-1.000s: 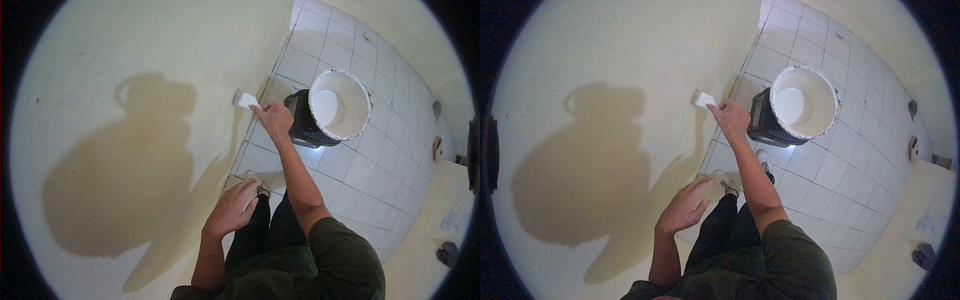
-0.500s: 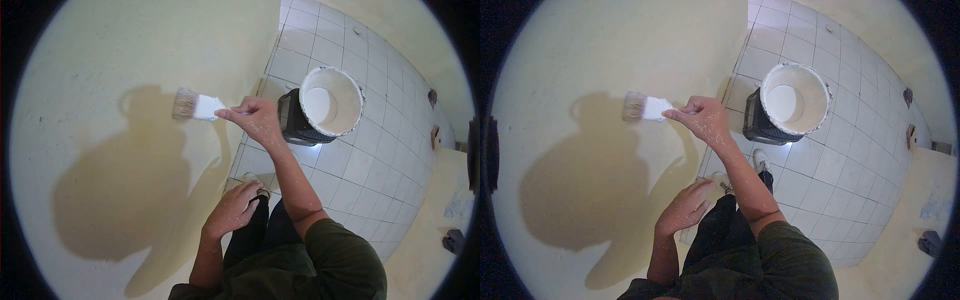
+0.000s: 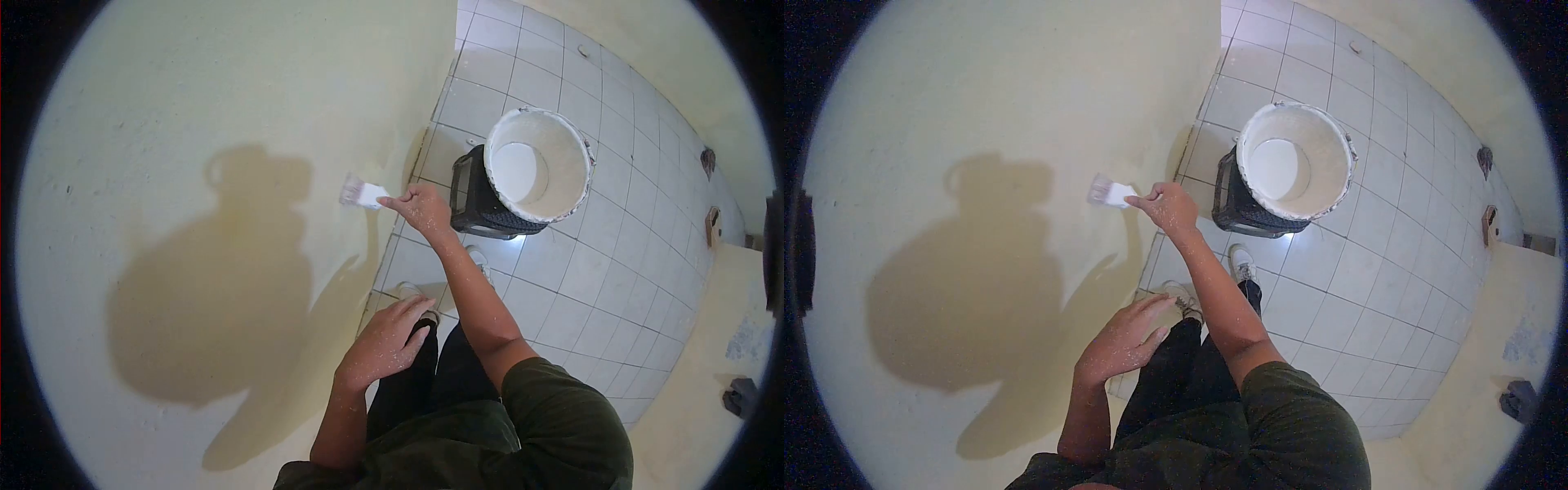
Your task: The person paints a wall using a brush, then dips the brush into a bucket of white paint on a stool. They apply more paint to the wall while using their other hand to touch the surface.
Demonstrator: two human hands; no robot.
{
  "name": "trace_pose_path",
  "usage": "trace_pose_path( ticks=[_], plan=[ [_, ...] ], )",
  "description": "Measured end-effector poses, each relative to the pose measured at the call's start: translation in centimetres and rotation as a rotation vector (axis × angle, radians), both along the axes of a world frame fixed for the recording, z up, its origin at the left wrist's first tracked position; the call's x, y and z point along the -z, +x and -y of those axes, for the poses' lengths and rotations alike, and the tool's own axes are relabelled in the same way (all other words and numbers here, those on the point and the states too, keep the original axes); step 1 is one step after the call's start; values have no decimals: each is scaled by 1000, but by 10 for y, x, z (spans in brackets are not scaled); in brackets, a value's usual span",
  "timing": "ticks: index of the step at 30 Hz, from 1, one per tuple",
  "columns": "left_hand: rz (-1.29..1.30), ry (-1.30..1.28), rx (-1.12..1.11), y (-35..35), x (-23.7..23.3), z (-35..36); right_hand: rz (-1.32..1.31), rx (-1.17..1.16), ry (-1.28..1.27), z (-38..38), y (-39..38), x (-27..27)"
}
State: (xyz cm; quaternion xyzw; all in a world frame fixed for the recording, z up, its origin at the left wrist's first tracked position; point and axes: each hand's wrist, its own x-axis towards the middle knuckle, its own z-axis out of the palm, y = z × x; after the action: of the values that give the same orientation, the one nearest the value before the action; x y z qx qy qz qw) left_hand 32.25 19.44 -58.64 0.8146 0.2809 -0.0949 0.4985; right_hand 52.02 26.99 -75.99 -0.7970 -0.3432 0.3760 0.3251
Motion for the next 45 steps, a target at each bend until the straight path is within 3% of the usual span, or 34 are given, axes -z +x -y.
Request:
trace_pose_path(
  ticks=[2, 5, 11, 17, 23, 26, 29, 35, 45],
  plan=[
    [5, 11, 9, 4, 2, 4, 188, -43, -98, 14, 4, 3],
    [-25, 1, 20, 13, -1, 7, 167, -40, -220, 32, 3, 24],
    [-7, 38, 21, 14, 2, 12, 203, 30, -135, 46, -10, 37],
    [-18, 94, 17, 17, 3, 15, 215, 125, 98, 7, -3, -29],
    [-35, 100, 26, 22, 9, 17, 57, 156, 253, -1, 9, -120],
    [-53, 86, 21, 23, 8, 17, -335, 239, 545, 3, 13, -115],
    [-54, 88, 18, 20, 13, 16, -182, 169, 412, -2, 15, -117],
    [-92, 52, -15, 15, 2, 8, -257, 107, 291, -22, -3, -49],
    [-77, 61, -61, 3, 3, 6, -153, 40, 118, -26, 12, -15]
  ],
)
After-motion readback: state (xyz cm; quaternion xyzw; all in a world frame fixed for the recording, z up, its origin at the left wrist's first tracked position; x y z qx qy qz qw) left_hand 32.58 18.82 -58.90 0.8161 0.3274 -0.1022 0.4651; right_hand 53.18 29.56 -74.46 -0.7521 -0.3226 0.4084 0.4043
